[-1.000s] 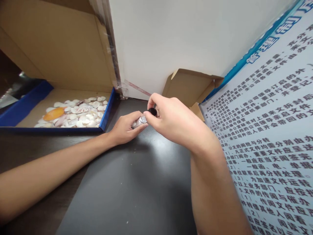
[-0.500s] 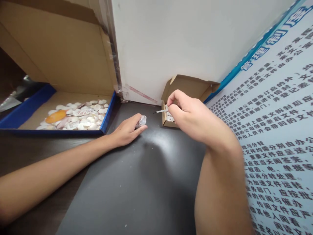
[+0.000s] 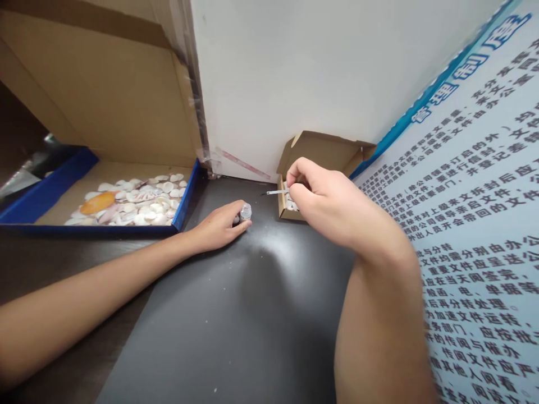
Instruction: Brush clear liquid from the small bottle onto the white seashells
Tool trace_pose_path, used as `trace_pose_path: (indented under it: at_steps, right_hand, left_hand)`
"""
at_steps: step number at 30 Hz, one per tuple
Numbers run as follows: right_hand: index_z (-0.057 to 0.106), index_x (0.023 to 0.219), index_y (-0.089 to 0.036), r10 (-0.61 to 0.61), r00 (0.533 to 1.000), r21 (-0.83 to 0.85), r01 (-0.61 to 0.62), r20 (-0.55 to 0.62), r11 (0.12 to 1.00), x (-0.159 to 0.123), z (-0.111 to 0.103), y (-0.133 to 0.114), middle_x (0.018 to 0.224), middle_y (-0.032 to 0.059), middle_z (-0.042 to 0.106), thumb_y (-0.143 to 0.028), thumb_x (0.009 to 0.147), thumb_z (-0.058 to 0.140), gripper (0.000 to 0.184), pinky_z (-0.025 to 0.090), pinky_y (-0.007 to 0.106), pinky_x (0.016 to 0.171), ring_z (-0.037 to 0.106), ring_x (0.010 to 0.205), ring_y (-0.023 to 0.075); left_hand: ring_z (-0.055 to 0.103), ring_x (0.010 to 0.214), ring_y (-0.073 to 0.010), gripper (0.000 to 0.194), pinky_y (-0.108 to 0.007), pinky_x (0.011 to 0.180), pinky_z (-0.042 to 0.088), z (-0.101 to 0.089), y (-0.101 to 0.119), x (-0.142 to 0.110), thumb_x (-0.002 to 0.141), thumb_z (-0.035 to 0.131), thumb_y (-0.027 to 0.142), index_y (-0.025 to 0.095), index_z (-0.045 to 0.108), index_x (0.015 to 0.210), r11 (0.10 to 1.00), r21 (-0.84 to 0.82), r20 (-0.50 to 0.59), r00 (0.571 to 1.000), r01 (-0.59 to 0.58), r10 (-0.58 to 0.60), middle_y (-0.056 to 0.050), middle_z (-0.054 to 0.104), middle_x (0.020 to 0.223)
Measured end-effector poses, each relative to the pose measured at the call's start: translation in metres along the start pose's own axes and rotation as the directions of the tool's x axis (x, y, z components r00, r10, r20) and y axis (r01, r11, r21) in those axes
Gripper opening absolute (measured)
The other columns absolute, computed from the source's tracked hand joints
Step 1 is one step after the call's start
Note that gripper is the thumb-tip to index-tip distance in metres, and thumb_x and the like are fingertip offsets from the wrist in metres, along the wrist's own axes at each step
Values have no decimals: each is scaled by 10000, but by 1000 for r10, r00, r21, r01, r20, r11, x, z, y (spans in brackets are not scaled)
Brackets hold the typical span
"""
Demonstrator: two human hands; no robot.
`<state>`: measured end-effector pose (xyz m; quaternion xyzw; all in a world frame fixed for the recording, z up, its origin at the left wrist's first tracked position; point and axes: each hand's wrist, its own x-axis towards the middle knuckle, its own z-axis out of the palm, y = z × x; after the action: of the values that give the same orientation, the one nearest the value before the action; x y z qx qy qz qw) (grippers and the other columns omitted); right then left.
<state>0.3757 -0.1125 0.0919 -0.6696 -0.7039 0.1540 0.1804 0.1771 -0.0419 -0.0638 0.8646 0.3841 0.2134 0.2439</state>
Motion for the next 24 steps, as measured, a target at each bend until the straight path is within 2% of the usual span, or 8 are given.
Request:
trace_pose_path:
  at_steps: [7, 11, 15, 21, 24]
  right_hand:
    - [566, 857, -206, -37, 999, -2, 36, -35, 999, 0, -3, 2, 644, -10, 576, -165, 846, 442, 130, 336, 244, 475, 493, 528, 120]
    - [564, 852, -201, -49, 998, 7, 50, -47, 999, -2, -5, 3, 621, -18, 563, -145, 849, 449, 128, 315, 245, 456, 449, 481, 104]
    - [568, 852, -200, -84, 994, 35, 86, -64, 996, -5, -7, 5, 623, -15, 568, -138, 852, 453, 131, 313, 244, 451, 470, 488, 109]
    - [571, 842, -199, -119, 988, 69, 126, -100, 990, -12, -12, 3, 622, -21, 565, -108, 829, 470, 137, 304, 243, 454, 467, 495, 105]
    - [562, 844, -200, -159, 961, 145, 195, -224, 970, -13, -9, -3, 618, -31, 536, -97, 835, 456, 148, 293, 240, 458, 430, 499, 96]
  left_hand:
    - [554, 774, -178, 218, -295, 716, 417, -1, -6, 14, 931, 471, 374, 202, 445, 1063, 995, -44, -36, 995, 91, -93, -35, 595, 911]
    - [571, 834, -209, 209, -322, 749, 437, 2, -15, 27, 929, 469, 365, 191, 459, 1044, 994, 25, -72, 992, 109, -107, -67, 598, 958]
    - [570, 827, -220, 214, -326, 740, 430, 3, -13, 31, 914, 484, 380, 184, 478, 1002, 988, 36, -68, 987, 148, -146, -76, 598, 937]
    - [523, 756, -197, 377, -310, 714, 385, -8, -1, 8, 876, 524, 423, 197, 431, 1163, 953, -91, -118, 947, 290, -300, -13, 524, 811]
    - [461, 696, -161, 205, -301, 704, 355, -14, 8, -14, 891, 440, 324, 209, 429, 1061, 952, -169, -135, 951, 254, -278, 18, 460, 753]
